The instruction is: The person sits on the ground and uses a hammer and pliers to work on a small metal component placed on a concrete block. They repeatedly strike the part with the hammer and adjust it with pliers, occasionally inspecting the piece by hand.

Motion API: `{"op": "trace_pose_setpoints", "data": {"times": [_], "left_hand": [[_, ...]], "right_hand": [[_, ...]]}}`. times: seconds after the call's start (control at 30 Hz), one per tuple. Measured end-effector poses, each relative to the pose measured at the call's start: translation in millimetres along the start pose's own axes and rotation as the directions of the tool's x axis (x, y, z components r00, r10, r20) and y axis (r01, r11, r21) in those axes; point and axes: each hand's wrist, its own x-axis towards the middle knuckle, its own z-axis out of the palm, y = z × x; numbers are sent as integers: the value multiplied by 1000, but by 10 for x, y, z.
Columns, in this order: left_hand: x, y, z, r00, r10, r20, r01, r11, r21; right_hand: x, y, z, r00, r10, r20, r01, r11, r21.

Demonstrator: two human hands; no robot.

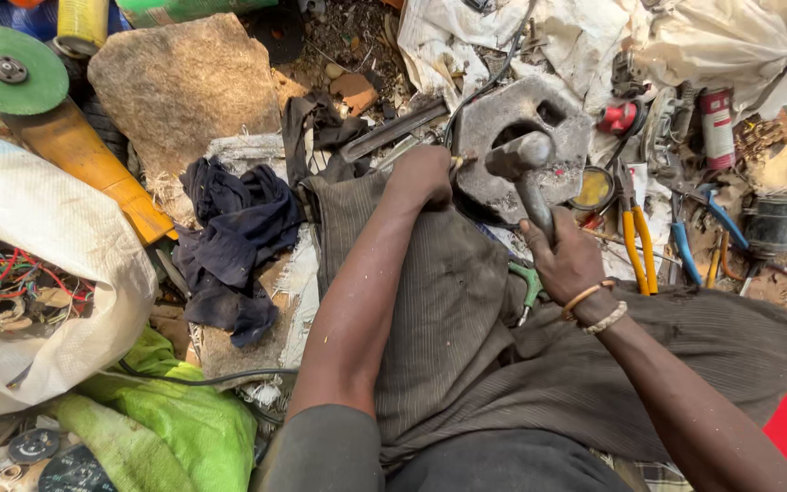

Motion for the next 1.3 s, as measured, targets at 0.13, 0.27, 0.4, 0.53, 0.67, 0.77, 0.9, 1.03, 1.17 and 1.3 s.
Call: {"op": "trace_pose_setpoints", "data": {"times": [0.13, 0.27, 0.4, 0.53, 0.67, 0.77, 0.9, 1.03, 1.17, 1.3], "left_hand": [[146, -123, -78, 983, 17, -183, -18, 1000, -4], [282, -185, -130, 972, 16, -233, -36, 996, -81], [286, -136, -84, 934, 38, -354, -72, 994, -84], [192, 9, 52, 882, 27, -471, 14, 996, 84], [204, 99, 99, 804, 52, -592, 125, 959, 253], [179, 142, 134, 825, 28, -564, 141, 957, 252], [208, 96, 100, 911, -13, -412, 125, 961, 246], [277, 65, 99, 847, 42, -529, 122, 955, 271], [299, 78, 118, 836, 52, -546, 137, 944, 300], [285, 53, 95, 884, 54, -464, 72, 966, 249]], "right_hand": [[-212, -47, -422, 986, 13, -167, 13, 987, 158], [-150, -352, -600, 972, 75, -224, 29, 903, 429], [44, -414, -507, 968, 192, -159, -87, 857, 507], [213, -295, -183, 962, 62, -264, 46, 922, 385], [514, -346, 143, 980, 18, -196, 13, 987, 158], [573, -432, 39, 997, 49, -66, -42, 994, 104], [493, -421, -389, 961, -137, -240, 183, 966, 181], [627, -347, -333, 841, -120, -528, 395, 803, 447], [696, -299, 11, 984, -120, -136, 131, 988, 81], [497, -166, -299, 999, -39, 34, 42, 995, -90]]}}
